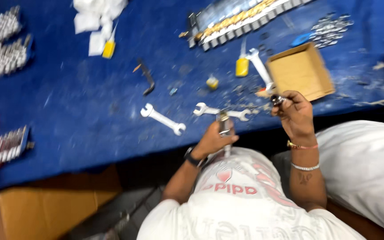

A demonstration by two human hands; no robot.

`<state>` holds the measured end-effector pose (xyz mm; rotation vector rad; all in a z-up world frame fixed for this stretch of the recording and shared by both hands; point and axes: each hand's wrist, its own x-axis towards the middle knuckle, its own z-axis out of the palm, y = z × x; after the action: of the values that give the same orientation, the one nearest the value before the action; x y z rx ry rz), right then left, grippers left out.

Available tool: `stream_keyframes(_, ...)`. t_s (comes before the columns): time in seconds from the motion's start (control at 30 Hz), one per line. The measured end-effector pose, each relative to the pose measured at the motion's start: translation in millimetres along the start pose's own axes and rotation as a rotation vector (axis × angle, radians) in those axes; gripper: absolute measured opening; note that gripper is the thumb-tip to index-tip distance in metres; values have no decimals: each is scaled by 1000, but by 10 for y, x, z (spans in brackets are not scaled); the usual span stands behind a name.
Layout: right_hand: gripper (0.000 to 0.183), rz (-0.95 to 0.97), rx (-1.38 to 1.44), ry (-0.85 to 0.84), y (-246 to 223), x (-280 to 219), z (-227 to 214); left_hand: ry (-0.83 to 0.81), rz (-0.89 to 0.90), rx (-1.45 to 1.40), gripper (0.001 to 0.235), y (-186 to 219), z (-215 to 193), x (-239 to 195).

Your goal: The person assembles metal valve components at a workbench, using a socket wrench to tighten small fasteners and placing finished units into a blue crate.

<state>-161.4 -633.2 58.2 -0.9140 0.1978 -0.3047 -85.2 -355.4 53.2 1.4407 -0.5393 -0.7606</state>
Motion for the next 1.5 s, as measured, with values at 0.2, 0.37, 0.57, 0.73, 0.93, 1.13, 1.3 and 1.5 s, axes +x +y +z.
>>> stream_keyframes(0.2,25,-55,-548,-89,-22,-382,649,12,53,295,48,440,145,3)
stream_keyframes(0.37,21,-235,-852,-116,-150,-445,1012,28,8,284,61,614,158,-74)
stream_keyframes(0.57,23,-406,-1128,-172,-154,-411,1304,130,-51,512,59,591,159,-126)
stream_keyframes(0.73,21,-460,-1138,-204,-130,-388,1405,133,-27,555,55,584,109,-151)
stream_keyframes(0.93,16,-427,-1171,-166,-45,-380,1412,193,37,608,61,618,123,-178)
stream_keyframes(1.13,43,-240,-1179,-103,509,-385,854,231,121,850,57,356,167,-186)
stream_keyframes(1.3,63,566,-378,-49,846,-269,451,233,287,1009,58,371,80,-92)
stream_keyframes(1.5,26,-401,-1362,-110,512,-352,997,101,62,765,55,450,1,-63)
